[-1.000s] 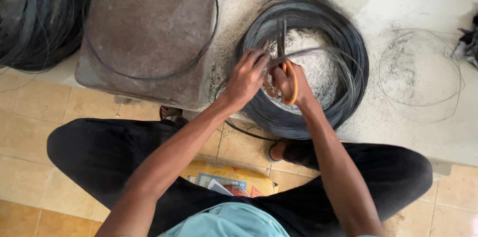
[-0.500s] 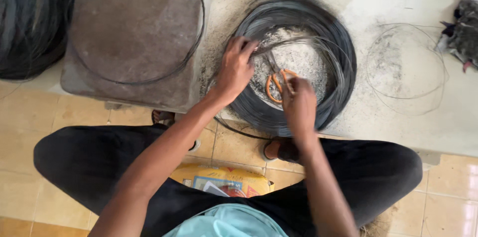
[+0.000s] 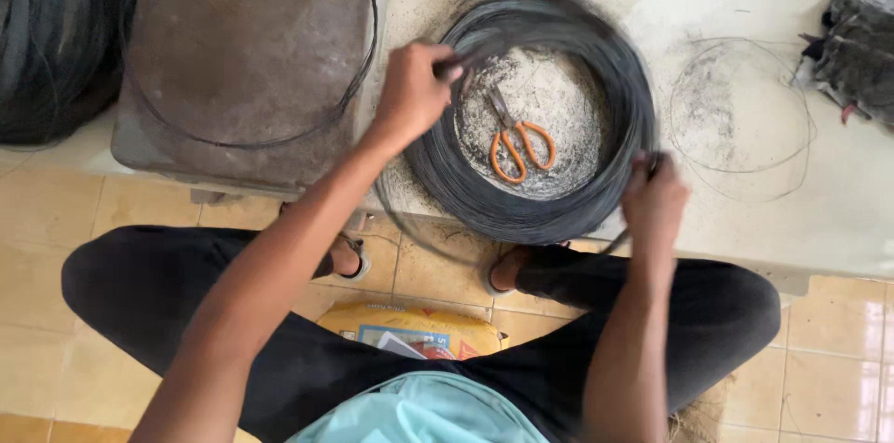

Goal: The person sits on the floor and uses orange-handled scissors to cut a length of black wire from a coil. They then straighten the cut wire and place it on a nearby scale.

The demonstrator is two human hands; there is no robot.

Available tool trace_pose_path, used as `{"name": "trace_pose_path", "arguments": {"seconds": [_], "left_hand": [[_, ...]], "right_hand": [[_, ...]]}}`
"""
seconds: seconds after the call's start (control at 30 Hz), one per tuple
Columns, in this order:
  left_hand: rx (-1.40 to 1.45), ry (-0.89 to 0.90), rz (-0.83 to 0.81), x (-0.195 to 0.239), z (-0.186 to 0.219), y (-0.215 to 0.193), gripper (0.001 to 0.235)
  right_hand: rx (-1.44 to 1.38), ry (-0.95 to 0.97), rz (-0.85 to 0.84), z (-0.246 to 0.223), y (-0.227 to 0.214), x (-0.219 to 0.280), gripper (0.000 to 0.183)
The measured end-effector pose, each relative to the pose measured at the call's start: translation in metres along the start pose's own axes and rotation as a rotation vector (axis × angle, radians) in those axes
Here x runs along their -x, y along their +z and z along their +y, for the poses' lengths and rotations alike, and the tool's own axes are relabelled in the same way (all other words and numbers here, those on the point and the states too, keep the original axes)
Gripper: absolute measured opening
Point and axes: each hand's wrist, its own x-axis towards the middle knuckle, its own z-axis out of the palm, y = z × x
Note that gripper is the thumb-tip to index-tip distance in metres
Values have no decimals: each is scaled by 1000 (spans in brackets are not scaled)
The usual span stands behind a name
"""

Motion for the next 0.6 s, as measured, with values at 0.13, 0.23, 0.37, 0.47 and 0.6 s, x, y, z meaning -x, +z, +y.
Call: {"name": "trace_pose_path", "arguments": {"seconds": [0.13, 0.23, 0.37, 0.47, 0.6], "left_hand": [[242, -324, -69, -18, 25, -22, 7], [531, -517, 37, -25, -3, -8, 5], [698, -673, 150, 2, -14, 16, 7], [827, -665, 252, 19, -35, 40, 14], [937, -668, 357, 43, -24, 42, 21]], "right_hand": [[-2, -185, -53, -76, -62, -77, 21], [-26, -339, -82, -127, -77, -115, 72], [-74, -515, -196, -170, -57, -72, 65], [-158, -596, -430, -180, -19, 0, 35], [-409, -542, -749, -174, -12, 57, 67]]}}
